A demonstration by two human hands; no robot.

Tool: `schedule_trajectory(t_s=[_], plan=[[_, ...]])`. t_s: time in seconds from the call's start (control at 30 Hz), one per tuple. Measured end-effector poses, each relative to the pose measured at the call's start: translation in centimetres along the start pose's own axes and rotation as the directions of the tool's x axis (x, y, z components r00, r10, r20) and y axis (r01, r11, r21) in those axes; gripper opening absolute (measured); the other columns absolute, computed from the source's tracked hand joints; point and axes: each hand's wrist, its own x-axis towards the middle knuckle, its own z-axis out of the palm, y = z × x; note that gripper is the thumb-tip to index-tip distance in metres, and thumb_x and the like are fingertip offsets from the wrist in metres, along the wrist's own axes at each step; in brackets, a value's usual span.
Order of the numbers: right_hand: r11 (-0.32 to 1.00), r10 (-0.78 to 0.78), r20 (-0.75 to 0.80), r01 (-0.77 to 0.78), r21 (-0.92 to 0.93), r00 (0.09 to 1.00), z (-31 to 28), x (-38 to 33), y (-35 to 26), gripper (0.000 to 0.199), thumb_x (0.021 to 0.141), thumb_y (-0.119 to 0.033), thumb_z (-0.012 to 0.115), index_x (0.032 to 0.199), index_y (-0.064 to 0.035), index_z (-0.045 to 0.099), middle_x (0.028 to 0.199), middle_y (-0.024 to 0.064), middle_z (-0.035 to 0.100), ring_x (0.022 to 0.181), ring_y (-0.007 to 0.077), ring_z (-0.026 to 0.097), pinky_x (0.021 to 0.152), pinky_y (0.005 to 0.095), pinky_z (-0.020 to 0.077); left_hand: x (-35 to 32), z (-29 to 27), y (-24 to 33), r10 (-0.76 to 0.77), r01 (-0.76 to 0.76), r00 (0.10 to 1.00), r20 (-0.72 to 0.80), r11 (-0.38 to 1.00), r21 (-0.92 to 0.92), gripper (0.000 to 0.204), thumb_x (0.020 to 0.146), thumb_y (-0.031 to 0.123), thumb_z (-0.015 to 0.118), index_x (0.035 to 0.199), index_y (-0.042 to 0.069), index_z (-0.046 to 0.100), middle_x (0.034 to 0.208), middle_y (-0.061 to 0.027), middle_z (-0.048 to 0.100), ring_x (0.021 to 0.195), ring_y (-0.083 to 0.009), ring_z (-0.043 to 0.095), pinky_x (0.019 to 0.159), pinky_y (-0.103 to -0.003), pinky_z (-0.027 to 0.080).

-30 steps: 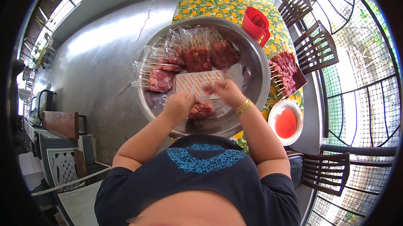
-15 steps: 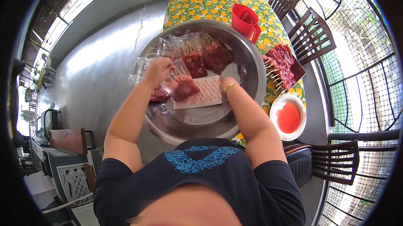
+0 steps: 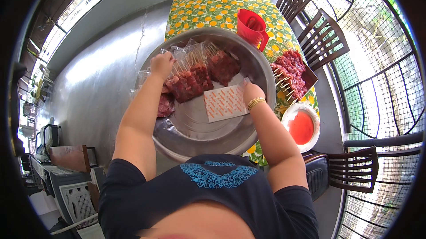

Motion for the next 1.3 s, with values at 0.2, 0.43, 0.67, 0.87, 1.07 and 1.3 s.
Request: schedule_trajectory(t_s=[0.2, 0.43, 0.67, 0.87, 1.07, 1.3], plan=[[0.925, 0.271, -0.168, -0.208, 0.317, 0.948, 0.9, -0.3, -0.1, 0.030, 0.096, -0.008, 0.050, 0.123, 0.0045, 0.046, 0.109, 0.0297, 0.069, 0.104, 0.0427, 0.069, 0.090, 0.0497, 0.0556, -8.2, 6.4, 4.0, 0.446, -0.429, 0.894, 0.037, 0.831, 0.353, 0.037, 0.090, 0.022, 0.054, 0.125, 0.015, 0.061, 0.141, -0.0085, 0.053, 0.138, -0.0316, 0.041, 0.113, -0.066, 0.025], [0.900, 0.235, -0.242, -0.117, 0.419, 0.941, 0.7, 0.1, 0.1, 0.023, 0.089, -0.009, 0.064, 0.109, -0.0010, 0.055, 0.096, 0.0264, 0.070, 0.092, 0.0449, 0.069, 0.082, 0.0493, 0.0565, -15.3, 12.0, 3.8, 0.602, -0.678, 0.735, 0.311, 0.668, 0.307, 0.060, 0.098, 0.019, 0.036, 0.158, 0.022, 0.034, 0.170, -0.0004, 0.017, 0.157, -0.0238, 0.011, 0.122, -0.063, -0.003], [0.215, 0.157, 0.285, -0.315, 0.925, 0.945, 0.6, 0.3, 1.9, 0.016, 0.096, -0.001, 0.055, 0.112, -0.0011, 0.057, 0.104, 0.0141, 0.066, 0.082, 0.0289, 0.073, 0.059, 0.0374, 0.0612, -12.4, 12.2, 3.9, 0.505, -0.559, 0.826, 0.251, 0.676, 0.479, 0.067, 0.100, 0.023, 0.037, 0.163, 0.029, 0.016, 0.171, 0.0039, 0.010, 0.157, -0.0204, 0.007, 0.121, -0.065, -0.005], [0.826, 0.203, 0.258, -0.306, 0.473, 0.945, 4.3, 3.2, 3.2, 0.025, 0.094, -0.006, 0.058, 0.115, -0.0001, 0.069, 0.103, 0.0110, 0.070, 0.097, 0.0341, 0.072, 0.075, 0.0436, 0.0606, -13.2, 11.7, 3.7, 0.521, -0.634, 0.773, 0.362, 0.662, 0.400, 0.065, 0.102, 0.027, 0.036, 0.163, 0.029, 0.016, 0.171, 0.0031, 0.009, 0.158, -0.0226, 0.003, 0.120, -0.065, -0.008], [0.706, 0.010, 0.067, 0.041, -0.707, 0.998, 8.4, 3.6, -0.6, 0.036, 0.097, -0.023, 0.058, 0.126, -0.0036, 0.069, 0.116, 0.0164, 0.068, 0.109, 0.0349, 0.066, 0.085, 0.0418, 0.0580, -13.4, 11.4, 4.3, 0.475, -0.572, 0.788, 0.391, 0.800, 0.182, 0.071, 0.100, 0.057, 0.040, 0.163, 0.030, 0.020, 0.172, 0.0025, 0.007, 0.158, -0.0240, -0.002, 0.119, -0.066, -0.009], [0.894, 0.293, -0.119, -0.316, -0.317, 0.949, 6.5, 2.7, -1.2, 0.056, 0.096, -0.027, 0.059, 0.134, 0.0107, 0.043, 0.118, 0.0221, 0.067, 0.103, 0.0353, 0.072, 0.080, 0.0429, 0.0612, -16.3, 11.9, 3.5, 0.464, -0.576, 0.803, 0.375, 0.766, 0.286, 0.073, 0.098, 0.059, 0.041, 0.162, 0.030, 0.021, 0.172, 0.0043, 0.006, 0.158, -0.0245, -0.002, 0.120, -0.063, -0.011]])
